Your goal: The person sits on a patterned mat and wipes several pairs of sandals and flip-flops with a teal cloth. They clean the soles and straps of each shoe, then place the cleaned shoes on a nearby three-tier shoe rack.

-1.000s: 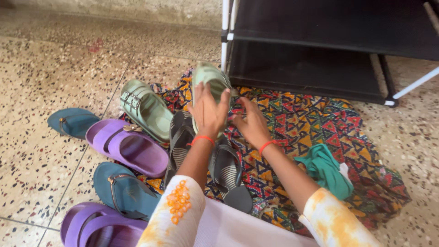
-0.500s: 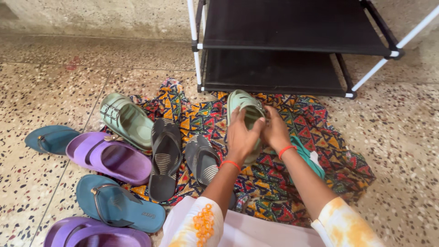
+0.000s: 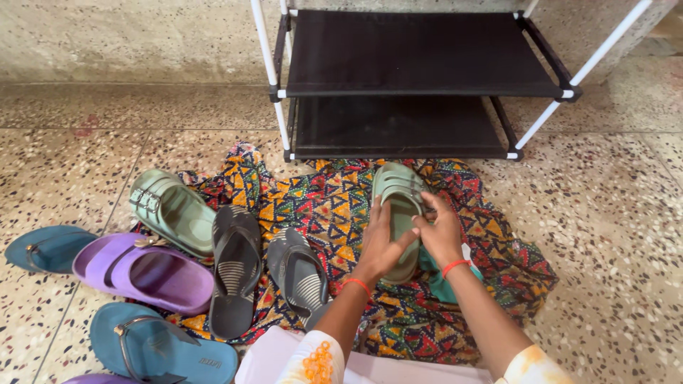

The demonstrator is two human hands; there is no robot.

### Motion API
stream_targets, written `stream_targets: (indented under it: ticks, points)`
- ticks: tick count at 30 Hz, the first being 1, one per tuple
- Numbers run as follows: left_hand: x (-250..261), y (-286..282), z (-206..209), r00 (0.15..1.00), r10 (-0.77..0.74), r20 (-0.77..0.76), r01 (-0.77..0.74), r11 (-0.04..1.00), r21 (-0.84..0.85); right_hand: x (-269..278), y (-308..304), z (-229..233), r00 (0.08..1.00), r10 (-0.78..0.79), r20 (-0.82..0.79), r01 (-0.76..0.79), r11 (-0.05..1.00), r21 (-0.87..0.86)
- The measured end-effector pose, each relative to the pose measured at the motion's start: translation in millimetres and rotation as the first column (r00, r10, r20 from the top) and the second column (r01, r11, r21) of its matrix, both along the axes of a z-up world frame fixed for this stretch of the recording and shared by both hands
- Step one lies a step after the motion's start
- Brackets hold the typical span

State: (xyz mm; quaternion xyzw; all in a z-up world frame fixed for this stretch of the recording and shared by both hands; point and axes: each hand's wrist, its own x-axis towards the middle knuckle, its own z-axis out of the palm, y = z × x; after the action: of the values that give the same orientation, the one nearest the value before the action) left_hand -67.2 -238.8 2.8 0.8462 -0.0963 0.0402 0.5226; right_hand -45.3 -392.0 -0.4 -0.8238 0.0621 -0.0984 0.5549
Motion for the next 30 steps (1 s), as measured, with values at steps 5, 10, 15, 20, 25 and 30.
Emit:
stream_targets:
  ticks: [5, 10, 15, 20, 25, 30]
  points:
    - [-6.7, 1.5, -5.9, 0.979, 0.069, -0.191, -0.048, 0.992, 0.114, -8.2, -20.4, -8.6, 0.989, 0.145, 0.010, -0.144, 0.987, -0.070]
    - [-14.8, 1.0, 0.6, 0.982, 0.179, 0.054, -0.182, 0.981, 0.066, -34.6, -51.1, 7.6, 0.994, -0.086, -0.074, 0.051, 0.919, -0.390]
    - [-31.3, -10.1, 3.7, 0.935, 0.253, 0.247, -0.258, 0.966, -0.013, -55.1, -74.5, -0.3, 0.948, 0.180, -0.263, -0.297, 0.795, -0.528]
    - [-37.0, -21.9, 0.6, 0.986, 0.152, 0.075, -0.142, 0.982, -0.126, -66.2, -80.3, -23.4, 0.979, 0.165, -0.116, -0.202, 0.806, -0.556]
    - [-19.4, -25.8, -0.6, 0.984, -0.005, -0.178, -0.044, 0.961, -0.273, -40.9, -105.2, 28.3, 0.990, 0.103, -0.093, -0.128, 0.938, -0.323]
    - [1.9, -31.9, 4.1, 0.860, -0.202, -0.468, -0.051, 0.879, -0.473, -23.9, -74.9, 78.8, 0.977, 0.088, 0.192, -0.019, 0.941, -0.337]
